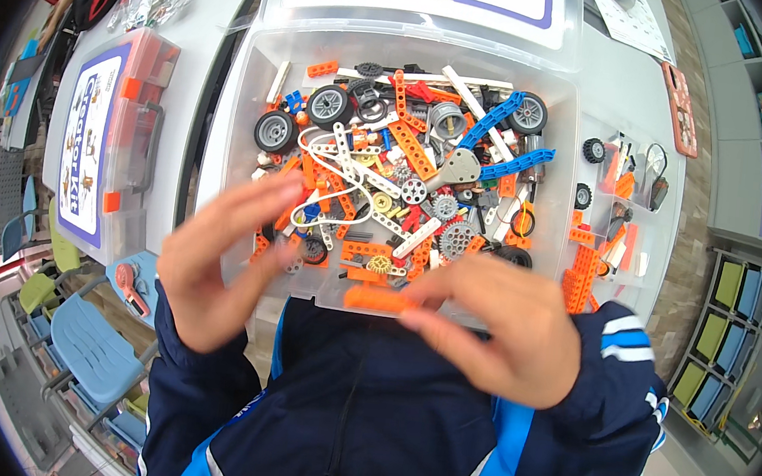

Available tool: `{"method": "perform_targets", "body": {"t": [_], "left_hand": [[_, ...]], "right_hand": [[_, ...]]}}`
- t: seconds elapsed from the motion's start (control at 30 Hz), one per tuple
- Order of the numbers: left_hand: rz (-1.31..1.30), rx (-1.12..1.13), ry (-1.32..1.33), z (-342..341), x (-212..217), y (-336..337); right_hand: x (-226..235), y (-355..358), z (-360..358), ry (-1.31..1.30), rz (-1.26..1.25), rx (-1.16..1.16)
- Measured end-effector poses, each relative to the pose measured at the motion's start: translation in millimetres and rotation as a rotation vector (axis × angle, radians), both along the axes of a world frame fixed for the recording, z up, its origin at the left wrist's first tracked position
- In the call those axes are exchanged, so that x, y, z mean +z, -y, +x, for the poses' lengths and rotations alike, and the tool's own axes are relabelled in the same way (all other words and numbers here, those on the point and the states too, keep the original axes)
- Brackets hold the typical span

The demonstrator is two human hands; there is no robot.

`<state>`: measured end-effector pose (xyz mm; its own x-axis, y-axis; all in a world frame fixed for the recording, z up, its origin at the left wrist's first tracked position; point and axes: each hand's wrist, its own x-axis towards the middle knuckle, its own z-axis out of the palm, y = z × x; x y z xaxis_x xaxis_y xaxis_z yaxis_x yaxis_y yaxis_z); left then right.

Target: The person sorts through a clear plastic bin of construction kit parts and repeatedly picks up orange beams, connecting them by hand. They also handle wheels, gears, and other small components, placing some back into the bin while assembling small structures on the table.

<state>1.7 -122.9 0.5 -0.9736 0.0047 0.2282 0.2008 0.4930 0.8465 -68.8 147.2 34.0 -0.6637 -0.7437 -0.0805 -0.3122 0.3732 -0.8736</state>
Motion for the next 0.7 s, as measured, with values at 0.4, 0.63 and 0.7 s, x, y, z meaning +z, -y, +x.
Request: {"method": "perform_targets", "body": {"t": [0.4, 0.63, 0.7], "left_hand": [[1.060, -0.159, 0.272, 18, -25, -25], [1.192, 0.113, 0.207, 13, -38, -30], [1.264, 0.127, 0.166, 12, -38, -30]], "right_hand": [[-12, -38, -29, -0.692, 0.231, -0.031], [-42, -60, -56, -0.911, 0.715, 0.192], [-52, -56, -55, -0.887, 0.793, 0.193]]}}
